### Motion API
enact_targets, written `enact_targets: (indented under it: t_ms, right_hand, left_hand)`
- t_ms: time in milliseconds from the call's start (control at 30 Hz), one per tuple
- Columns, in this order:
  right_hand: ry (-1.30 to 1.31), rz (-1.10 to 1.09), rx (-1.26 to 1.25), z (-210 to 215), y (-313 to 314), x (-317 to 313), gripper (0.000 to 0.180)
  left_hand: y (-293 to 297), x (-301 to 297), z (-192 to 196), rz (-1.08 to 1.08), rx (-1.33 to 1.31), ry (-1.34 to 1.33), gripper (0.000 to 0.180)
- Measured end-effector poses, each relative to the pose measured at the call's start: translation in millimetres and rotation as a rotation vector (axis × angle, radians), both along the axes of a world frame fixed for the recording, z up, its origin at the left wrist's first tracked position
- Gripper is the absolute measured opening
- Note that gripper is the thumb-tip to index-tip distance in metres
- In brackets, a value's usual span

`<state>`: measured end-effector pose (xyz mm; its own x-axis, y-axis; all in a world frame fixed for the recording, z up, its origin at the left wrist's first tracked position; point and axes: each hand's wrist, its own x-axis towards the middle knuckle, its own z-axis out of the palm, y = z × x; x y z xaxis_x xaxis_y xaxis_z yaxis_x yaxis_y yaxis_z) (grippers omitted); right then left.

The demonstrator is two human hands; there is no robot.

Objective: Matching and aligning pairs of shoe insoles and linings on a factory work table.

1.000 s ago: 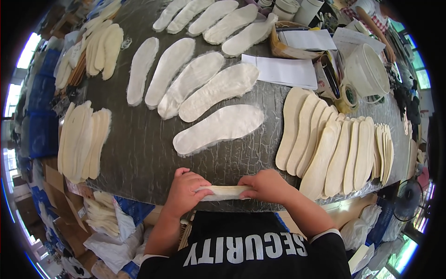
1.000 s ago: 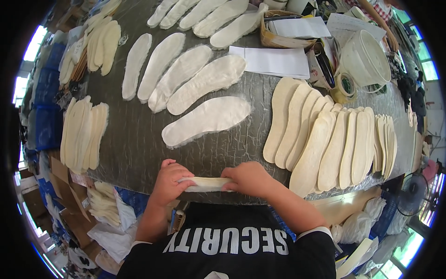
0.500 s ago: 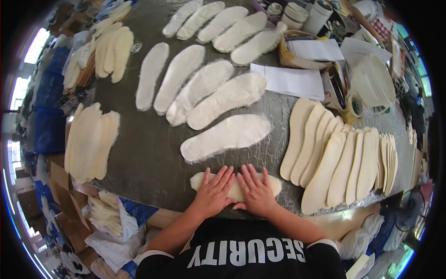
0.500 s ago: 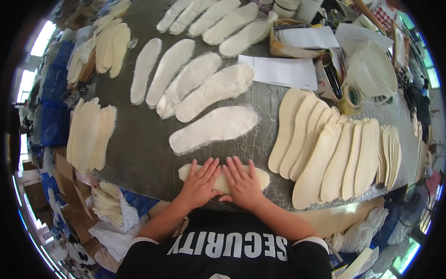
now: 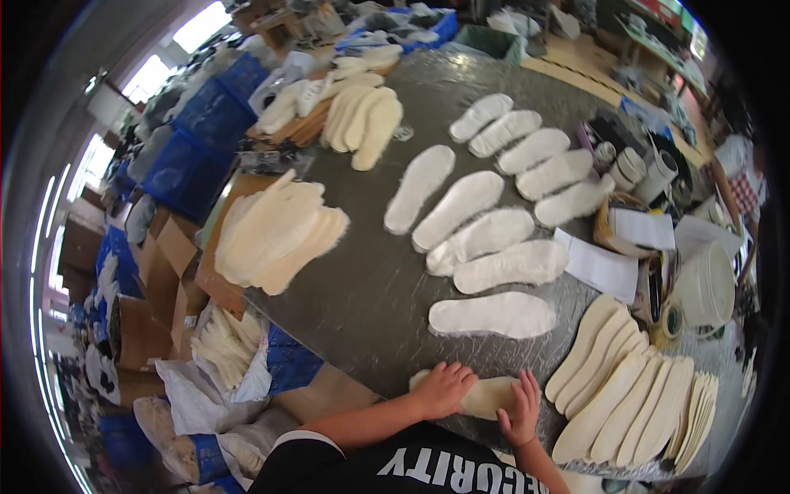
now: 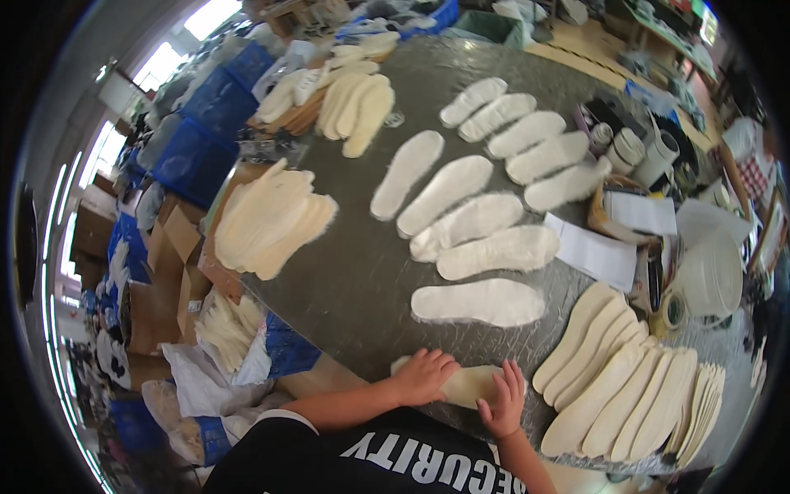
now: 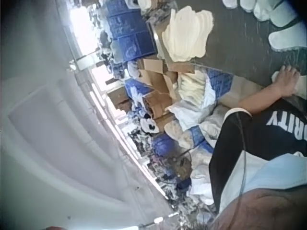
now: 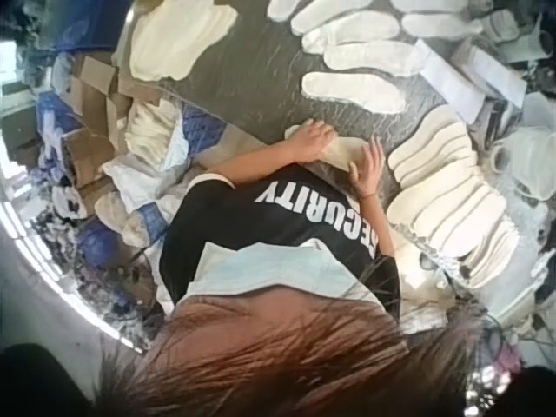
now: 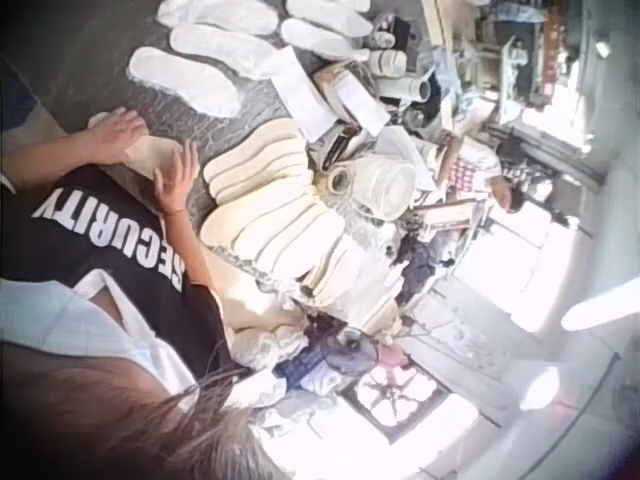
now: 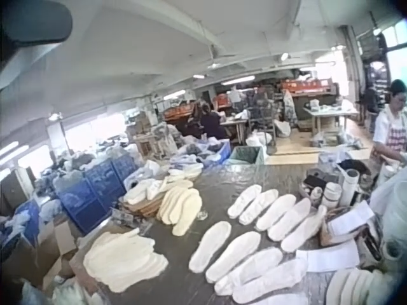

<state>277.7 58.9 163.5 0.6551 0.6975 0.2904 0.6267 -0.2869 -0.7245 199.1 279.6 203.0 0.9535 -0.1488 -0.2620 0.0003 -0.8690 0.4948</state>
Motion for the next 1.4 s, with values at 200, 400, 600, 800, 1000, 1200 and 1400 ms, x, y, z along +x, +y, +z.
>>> enact_targets:
  t_ms: [200,400,600,800,1000,1200,1400]
  right_hand:
    - [-0.076,-0.186,-0.049,32.1,-2.9,9.0,0.032]
    - [-0.094,-0.359,-0.105,28.9,-27.5,31.6,0.026]
    - [-0.166,-0.434,-0.190,29.5,-30.2,29.7,0.027]
    - [-0.114,-0.507,-0.179,27.5,-27.8,30.2,0.026]
    - [-0.152,-0.921,-0.383,40.3,-105.3,-3.7,0.035]
    - [-0.019,-0.687,-0.867,51.7,-119.6,-40.8,0.071]
    - [-0.057,-0.703,-0.567,49.7,-147.0,-42.1,0.040]
  left_hand:
    - [82.2,-52.3,69.8,0.312,-0.024,-0.113,0.016]
    - [281.9,-85.8,170.0,0.893,0.700,-0.717,0.026]
    - [484.0,-85.7,119.9,0.884,0.939,-0.568,0.029]
    - [591.2,-154.8,68.5,0.956,0.453,-0.148,0.029]
    - [483.0,-22.2,61.7,1.087,0.767,-0.537,0.027]
    - [214.7,75.6,24.1,0.444,0.092,-0.634,0.026]
    - [-45.3,113.7,-12.3,0.001,-0.553,-0.255,0.018]
